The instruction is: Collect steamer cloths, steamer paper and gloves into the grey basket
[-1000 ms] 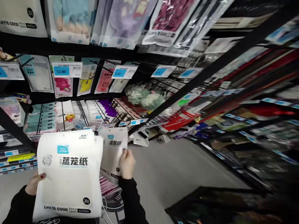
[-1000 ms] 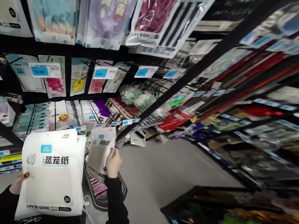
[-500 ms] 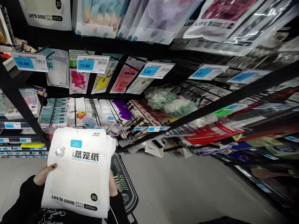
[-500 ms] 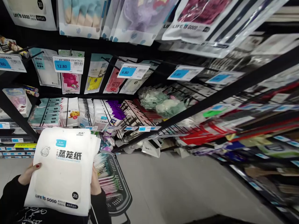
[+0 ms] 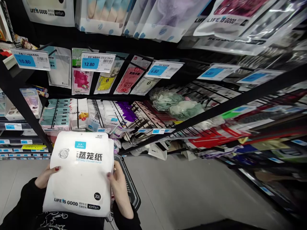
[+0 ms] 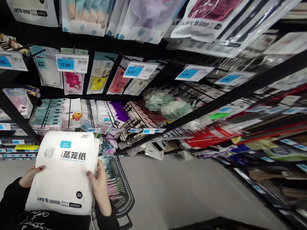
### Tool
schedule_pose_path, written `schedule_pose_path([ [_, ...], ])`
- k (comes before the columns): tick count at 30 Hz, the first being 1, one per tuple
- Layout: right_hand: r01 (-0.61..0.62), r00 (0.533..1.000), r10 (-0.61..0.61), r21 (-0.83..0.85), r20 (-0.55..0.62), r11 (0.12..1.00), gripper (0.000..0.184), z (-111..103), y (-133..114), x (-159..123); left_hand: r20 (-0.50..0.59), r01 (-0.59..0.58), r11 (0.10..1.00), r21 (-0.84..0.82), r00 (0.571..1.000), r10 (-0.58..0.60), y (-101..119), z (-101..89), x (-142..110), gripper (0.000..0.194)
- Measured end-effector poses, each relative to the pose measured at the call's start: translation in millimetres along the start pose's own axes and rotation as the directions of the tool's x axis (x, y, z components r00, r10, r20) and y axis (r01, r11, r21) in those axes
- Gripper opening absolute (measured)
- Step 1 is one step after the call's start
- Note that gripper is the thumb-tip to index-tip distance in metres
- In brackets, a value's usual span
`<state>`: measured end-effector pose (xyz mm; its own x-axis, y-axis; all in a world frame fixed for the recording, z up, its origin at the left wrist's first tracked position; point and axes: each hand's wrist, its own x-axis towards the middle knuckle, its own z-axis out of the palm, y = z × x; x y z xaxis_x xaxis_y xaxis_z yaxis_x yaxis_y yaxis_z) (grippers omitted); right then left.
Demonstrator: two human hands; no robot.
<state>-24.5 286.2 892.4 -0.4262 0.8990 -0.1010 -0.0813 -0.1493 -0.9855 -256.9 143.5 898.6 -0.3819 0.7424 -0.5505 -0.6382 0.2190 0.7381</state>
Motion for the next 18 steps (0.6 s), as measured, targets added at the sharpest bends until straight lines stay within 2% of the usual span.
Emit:
schedule_pose_path([
  [2, -0.067, 0.998, 0.063, -0.148, -0.031, 0.987, 0.05, 0.3, -9.8, -0.8, 0.015, -0.01, 1.0, 0.017, 1.0, 0.009, 0.1, 1.0, 0.0, 0.083],
  [5, -0.145, 0.989, 0.134, -0.213, -0.065, 0.966, 0.047, 0.1, -12.4, -0.2, -0.002, -0.022, 0.999, 0.037, 1.0, 0.022, -1.1, -0.2, 0.7, 0.083],
  [11, -0.172, 0.985, 0.173, -0.032, 0.013, 0.984, 0.047, -7.1, -6.6, 2.6, -0.017, -0.057, 0.998, 0.032, 0.998, 0.057, -8.4, -10.8, 6.3, 0.085],
  [15, -0.212, 0.977, 0.213, 0.072, -0.003, 0.975, 0.046, -10.0, -13.9, 0.0, -0.034, -0.038, 0.999, -0.012, 0.999, 0.037, -10.5, -13.4, 8.9, 0.081],
  [18, -0.202, 0.979, 0.204, 0.099, -0.008, 0.974, 0.05, -11.8, -14.2, -1.4, -0.003, -0.02, 0.999, -0.049, 1.0, 0.02, -9.2, -10.7, 8.0, 0.075],
])
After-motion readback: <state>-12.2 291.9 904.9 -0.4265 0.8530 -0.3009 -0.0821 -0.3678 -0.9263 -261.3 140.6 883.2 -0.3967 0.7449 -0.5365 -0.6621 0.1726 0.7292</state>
